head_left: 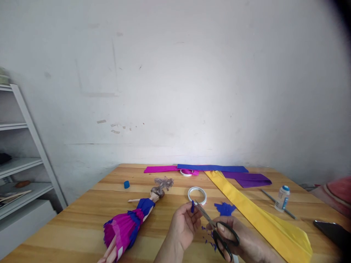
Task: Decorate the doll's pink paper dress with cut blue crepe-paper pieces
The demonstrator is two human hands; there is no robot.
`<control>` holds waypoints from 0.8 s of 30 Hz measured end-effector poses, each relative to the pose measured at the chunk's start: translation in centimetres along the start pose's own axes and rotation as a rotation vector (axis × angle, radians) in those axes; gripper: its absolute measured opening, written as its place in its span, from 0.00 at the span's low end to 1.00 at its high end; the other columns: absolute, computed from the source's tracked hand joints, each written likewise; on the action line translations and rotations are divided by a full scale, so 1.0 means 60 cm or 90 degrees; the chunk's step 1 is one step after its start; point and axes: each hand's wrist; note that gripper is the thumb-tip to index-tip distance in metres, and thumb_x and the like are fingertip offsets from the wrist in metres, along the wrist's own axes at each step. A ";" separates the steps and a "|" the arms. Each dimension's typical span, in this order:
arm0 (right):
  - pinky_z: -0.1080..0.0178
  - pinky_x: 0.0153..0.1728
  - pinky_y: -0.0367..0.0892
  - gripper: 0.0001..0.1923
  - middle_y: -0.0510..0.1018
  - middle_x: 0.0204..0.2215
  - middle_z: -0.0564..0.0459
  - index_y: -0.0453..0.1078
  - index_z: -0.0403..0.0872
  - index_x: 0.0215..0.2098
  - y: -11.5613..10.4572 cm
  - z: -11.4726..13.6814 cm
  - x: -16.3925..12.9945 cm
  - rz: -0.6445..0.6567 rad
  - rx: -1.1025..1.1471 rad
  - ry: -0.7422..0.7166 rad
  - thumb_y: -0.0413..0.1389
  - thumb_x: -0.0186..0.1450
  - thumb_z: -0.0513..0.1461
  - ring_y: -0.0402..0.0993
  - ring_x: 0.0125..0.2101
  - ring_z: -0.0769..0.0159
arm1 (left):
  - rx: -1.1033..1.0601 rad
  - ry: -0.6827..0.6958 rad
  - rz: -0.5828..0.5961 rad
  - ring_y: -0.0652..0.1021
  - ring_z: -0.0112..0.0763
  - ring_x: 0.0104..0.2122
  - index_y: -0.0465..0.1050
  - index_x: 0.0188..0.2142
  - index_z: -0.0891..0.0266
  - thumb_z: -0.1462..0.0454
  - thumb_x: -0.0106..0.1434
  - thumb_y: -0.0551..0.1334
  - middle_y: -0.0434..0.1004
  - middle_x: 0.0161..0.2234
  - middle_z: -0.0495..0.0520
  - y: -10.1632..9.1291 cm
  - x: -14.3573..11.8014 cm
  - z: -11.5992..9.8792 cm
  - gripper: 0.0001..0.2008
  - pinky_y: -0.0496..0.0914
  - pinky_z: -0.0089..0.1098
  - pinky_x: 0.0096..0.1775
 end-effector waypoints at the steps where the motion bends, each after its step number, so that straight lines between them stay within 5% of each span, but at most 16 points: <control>1: 0.72 0.15 0.55 0.27 0.68 0.17 0.55 0.69 0.39 0.35 0.000 0.000 0.000 0.000 -0.001 0.001 0.58 0.53 0.55 0.62 0.13 0.76 | 0.002 0.001 0.003 0.78 0.29 0.23 0.71 0.31 0.71 0.68 0.57 0.57 0.80 0.27 0.57 0.000 0.001 0.000 0.06 0.67 0.24 0.20; 24: 0.72 0.15 0.51 0.22 0.69 0.18 0.56 0.67 0.40 0.36 -0.004 0.001 0.000 -0.022 0.002 -0.017 0.56 0.57 0.52 0.62 0.14 0.76 | 0.217 0.143 0.087 0.78 0.32 0.26 0.66 0.30 0.65 0.63 0.53 0.65 0.79 0.27 0.57 -0.010 0.007 0.014 0.10 0.65 0.24 0.24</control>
Point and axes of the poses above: each hand's wrist, its own x-axis towards the middle knuckle, its own y-axis out of the palm, z = x × y
